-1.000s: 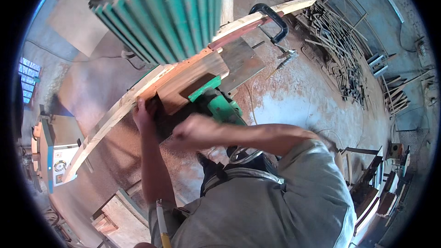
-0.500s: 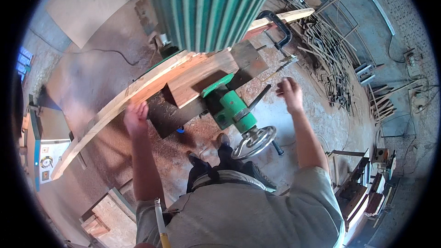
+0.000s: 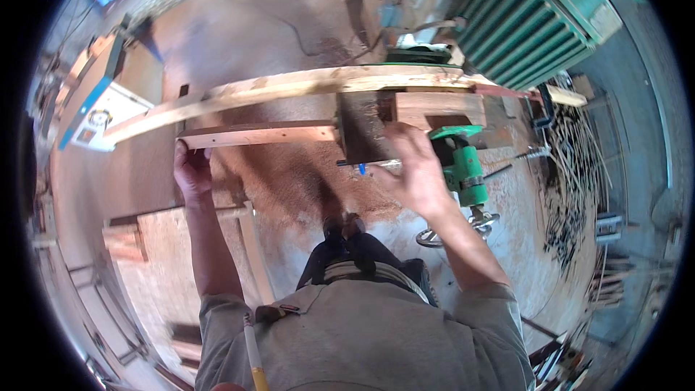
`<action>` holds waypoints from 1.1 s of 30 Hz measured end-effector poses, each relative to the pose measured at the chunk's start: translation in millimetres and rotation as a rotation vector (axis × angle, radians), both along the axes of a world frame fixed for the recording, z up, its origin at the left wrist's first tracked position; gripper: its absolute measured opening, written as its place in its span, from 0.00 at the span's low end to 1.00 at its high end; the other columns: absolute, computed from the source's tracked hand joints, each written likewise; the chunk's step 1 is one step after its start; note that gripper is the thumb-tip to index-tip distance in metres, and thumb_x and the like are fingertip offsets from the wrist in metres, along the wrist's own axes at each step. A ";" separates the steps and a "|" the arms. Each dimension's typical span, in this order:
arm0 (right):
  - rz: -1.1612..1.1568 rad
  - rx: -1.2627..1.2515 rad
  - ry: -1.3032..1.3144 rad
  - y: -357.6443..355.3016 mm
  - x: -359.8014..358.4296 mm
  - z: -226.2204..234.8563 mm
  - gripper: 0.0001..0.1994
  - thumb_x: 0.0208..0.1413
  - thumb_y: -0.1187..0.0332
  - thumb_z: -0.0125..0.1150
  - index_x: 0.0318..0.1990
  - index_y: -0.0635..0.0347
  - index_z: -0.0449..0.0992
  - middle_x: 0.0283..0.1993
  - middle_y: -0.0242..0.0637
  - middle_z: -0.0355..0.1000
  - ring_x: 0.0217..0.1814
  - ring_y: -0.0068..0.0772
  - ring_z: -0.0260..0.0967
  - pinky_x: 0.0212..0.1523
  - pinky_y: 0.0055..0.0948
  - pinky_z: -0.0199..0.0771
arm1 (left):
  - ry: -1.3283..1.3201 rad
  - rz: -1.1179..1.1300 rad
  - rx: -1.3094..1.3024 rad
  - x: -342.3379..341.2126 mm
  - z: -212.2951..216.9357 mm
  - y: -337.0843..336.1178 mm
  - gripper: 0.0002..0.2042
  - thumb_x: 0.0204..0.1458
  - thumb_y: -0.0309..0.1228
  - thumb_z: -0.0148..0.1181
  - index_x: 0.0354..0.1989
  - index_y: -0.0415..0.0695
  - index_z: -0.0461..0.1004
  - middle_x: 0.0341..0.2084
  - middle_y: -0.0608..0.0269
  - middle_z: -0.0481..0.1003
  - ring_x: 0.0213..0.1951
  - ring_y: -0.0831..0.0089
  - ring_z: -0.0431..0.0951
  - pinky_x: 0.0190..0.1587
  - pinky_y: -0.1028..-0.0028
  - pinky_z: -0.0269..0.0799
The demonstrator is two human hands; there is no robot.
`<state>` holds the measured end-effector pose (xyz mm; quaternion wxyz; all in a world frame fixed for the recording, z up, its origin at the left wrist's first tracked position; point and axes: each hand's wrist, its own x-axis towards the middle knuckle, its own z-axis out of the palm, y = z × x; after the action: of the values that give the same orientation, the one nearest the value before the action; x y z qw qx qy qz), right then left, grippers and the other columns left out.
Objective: The person repeatedly feeds thin wooden strips through a green spindle moulder, adjusting the machine's wheel and repositioning the wood between passes. The person stacks the shaped pieces on a nearby workbench.
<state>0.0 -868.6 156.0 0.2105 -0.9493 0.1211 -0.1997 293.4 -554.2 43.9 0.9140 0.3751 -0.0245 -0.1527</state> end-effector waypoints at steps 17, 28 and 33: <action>0.600 0.631 0.472 183.3 61.4 -119.9 0.20 0.49 0.58 0.63 0.43 0.65 0.70 0.30 0.51 0.72 0.32 0.53 0.71 0.31 0.42 0.69 | 0.181 0.111 0.544 -200.7 9.9 52.4 0.25 0.56 0.42 0.54 0.58 0.41 0.57 0.42 0.58 0.70 0.41 0.68 0.74 0.41 0.69 0.74; 0.898 0.354 0.340 343.7 131.6 -120.5 0.28 0.46 0.67 0.63 0.55 0.65 0.62 0.49 0.51 0.65 0.50 0.48 0.67 0.46 0.38 0.72 | 0.281 0.767 0.486 -131.8 -52.9 214.0 0.13 0.53 0.25 0.50 0.47 0.40 0.62 0.31 0.62 0.70 0.29 0.76 0.70 0.28 0.76 0.69; 0.671 0.547 0.458 336.2 148.6 -161.0 0.21 0.49 0.70 0.62 0.50 0.69 0.67 0.45 0.50 0.68 0.42 0.39 0.72 0.39 0.30 0.74 | 0.417 1.013 0.815 -59.0 -77.4 381.6 0.11 0.51 0.30 0.53 0.40 0.38 0.65 0.23 0.57 0.72 0.22 0.72 0.73 0.24 0.72 0.72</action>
<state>148.7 -532.5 -5.0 0.4729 -0.8653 -0.1004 0.1324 234.4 -172.6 -33.5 0.6440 0.6173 0.3901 0.2281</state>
